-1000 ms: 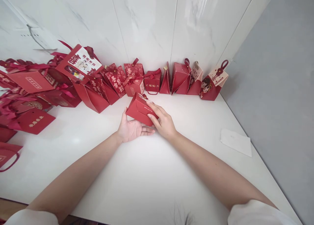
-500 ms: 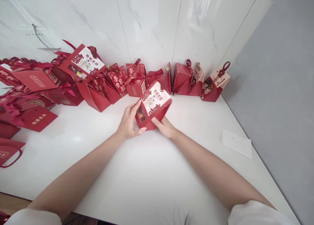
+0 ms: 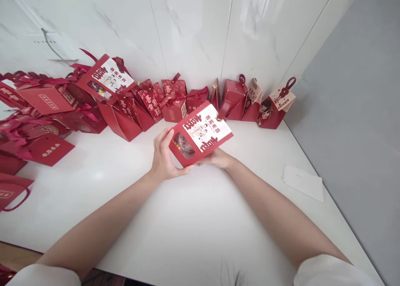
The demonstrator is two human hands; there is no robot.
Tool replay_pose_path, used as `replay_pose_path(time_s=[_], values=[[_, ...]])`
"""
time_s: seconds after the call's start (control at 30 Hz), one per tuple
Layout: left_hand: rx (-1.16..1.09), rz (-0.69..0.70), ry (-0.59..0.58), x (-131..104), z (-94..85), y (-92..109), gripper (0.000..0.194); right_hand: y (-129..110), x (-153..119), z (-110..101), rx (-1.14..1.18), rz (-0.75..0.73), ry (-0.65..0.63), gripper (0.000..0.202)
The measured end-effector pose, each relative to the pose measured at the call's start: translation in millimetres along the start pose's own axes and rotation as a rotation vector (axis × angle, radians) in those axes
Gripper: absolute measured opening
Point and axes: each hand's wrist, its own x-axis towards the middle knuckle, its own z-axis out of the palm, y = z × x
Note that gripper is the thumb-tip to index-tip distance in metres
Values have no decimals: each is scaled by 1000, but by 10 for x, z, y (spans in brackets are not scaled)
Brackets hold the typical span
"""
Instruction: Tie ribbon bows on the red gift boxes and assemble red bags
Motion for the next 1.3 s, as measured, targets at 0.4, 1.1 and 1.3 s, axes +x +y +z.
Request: replay_pose_path(time_s=[0.4,1.1,1.3], values=[[-154,112,8,1,51,-86,123,32,-16,1,-180,-108,78,83],[-72,-54,-180,-11,-34,-241,127,-2,25,117,-342,10,167,8],[-104,-97,-160,-4,-43,-216,122,34,29,130,-183,26,120,25]])
